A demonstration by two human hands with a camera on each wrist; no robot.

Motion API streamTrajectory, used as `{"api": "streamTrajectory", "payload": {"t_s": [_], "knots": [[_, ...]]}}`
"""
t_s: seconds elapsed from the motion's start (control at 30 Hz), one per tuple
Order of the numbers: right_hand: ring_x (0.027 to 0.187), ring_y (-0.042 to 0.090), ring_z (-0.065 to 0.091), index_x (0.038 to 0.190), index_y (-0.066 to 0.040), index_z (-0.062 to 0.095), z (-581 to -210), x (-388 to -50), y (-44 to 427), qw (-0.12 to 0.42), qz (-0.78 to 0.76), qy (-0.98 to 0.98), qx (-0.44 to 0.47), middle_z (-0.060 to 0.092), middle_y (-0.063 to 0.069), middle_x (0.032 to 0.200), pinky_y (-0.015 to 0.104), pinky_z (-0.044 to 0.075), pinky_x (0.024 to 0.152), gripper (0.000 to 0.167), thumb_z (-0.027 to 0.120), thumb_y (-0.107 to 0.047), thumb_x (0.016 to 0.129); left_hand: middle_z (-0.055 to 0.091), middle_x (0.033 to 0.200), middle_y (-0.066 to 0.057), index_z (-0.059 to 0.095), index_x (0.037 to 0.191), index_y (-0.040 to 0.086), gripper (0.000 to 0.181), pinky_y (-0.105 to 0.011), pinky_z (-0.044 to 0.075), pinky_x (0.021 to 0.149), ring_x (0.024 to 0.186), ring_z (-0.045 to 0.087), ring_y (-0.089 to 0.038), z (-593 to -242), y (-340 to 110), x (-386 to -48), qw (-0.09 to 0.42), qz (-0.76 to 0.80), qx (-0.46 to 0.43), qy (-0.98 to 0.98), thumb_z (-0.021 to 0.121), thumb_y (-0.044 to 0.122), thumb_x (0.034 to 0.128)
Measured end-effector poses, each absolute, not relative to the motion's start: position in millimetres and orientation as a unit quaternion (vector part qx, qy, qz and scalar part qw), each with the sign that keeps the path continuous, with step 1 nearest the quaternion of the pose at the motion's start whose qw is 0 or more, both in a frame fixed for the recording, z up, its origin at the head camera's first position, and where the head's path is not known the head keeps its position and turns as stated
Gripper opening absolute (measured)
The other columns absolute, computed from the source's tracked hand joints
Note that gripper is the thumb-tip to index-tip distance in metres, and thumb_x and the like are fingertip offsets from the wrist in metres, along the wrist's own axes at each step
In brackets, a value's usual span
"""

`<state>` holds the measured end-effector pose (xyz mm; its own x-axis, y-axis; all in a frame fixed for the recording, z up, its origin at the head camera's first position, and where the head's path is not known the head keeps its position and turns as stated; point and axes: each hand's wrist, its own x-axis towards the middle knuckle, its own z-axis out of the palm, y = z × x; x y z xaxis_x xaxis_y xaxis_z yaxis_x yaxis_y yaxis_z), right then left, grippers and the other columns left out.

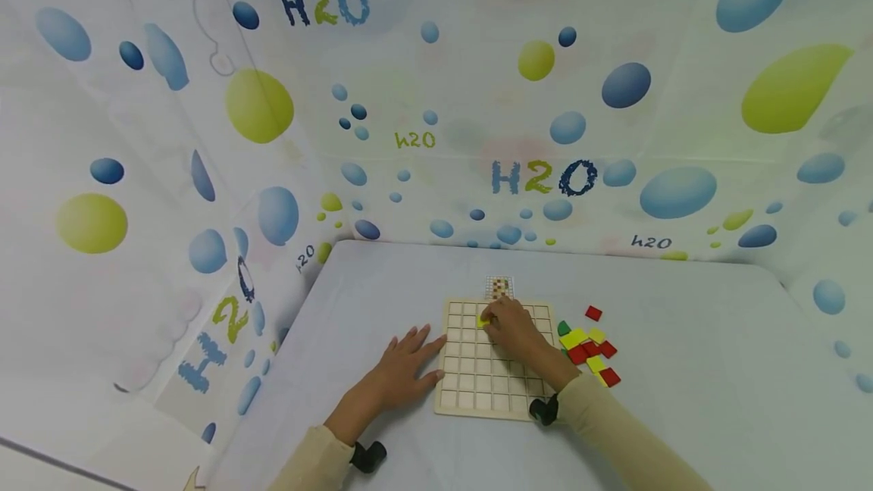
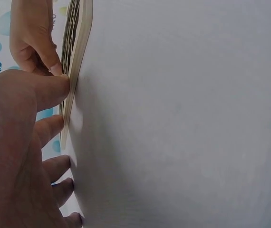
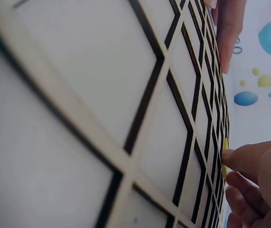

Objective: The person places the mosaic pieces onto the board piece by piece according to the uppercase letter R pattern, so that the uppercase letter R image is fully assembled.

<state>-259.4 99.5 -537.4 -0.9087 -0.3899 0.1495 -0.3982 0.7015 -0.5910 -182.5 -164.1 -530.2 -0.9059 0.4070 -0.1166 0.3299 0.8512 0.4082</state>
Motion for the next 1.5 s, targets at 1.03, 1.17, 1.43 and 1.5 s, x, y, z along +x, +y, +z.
{"api": "streamTrajectory", "payload": {"t_s": [1.03, 1.17, 1.43, 1.5], "knots": [[0.114, 0.040, 0.055, 0.136, 0.001, 0.060, -534, -280, 279, -0.090, 0.325, -0.941, -0.030, 0.058, 0.027, 0.130, 0.057, 0.053, 0.104, 0.043, 0.069, -0.023, 0.103, 0.029, 0.173, -0.015, 0.042, 0.164, 0.024, 0.063, -0.068, 0.018, 0.126, 0.161, 0.023, -0.041, -534, -168, -182, 0.094, 0.204, 0.198, 0.954, 0.058, 0.046, 0.1069], [0.111, 0.040, 0.055, 0.137, 0.002, 0.059, -536, -278, 280, -0.088, 0.324, -0.941, -0.031, 0.058, 0.027, 0.127, 0.056, 0.055, 0.101, 0.044, 0.070, -0.021, 0.101, 0.028, 0.173, -0.016, 0.042, 0.164, 0.024, 0.063, -0.068, 0.017, 0.126, 0.161, 0.022, -0.042, -534, -167, -182, 0.096, 0.209, 0.200, 0.952, 0.057, 0.046, 0.1072], [0.111, 0.041, 0.054, 0.137, 0.005, 0.059, -536, -273, 276, -0.072, 0.331, -0.940, -0.028, 0.055, 0.029, 0.127, 0.058, 0.053, 0.104, 0.039, 0.065, -0.013, 0.103, 0.028, 0.173, -0.015, 0.042, 0.164, 0.024, 0.063, -0.068, 0.017, 0.126, 0.161, 0.022, -0.041, -533, -166, -183, 0.094, 0.204, 0.199, 0.954, 0.057, 0.047, 0.1071], [0.111, 0.042, 0.054, 0.137, 0.005, 0.059, -537, -272, 278, -0.072, 0.332, -0.940, -0.029, 0.054, 0.030, 0.127, 0.059, 0.053, 0.104, 0.039, 0.066, -0.013, 0.103, 0.028, 0.173, -0.015, 0.042, 0.164, 0.024, 0.063, -0.068, 0.018, 0.126, 0.161, 0.022, -0.041, -533, -166, -183, 0.095, 0.204, 0.201, 0.953, 0.057, 0.047, 0.1072]]}}
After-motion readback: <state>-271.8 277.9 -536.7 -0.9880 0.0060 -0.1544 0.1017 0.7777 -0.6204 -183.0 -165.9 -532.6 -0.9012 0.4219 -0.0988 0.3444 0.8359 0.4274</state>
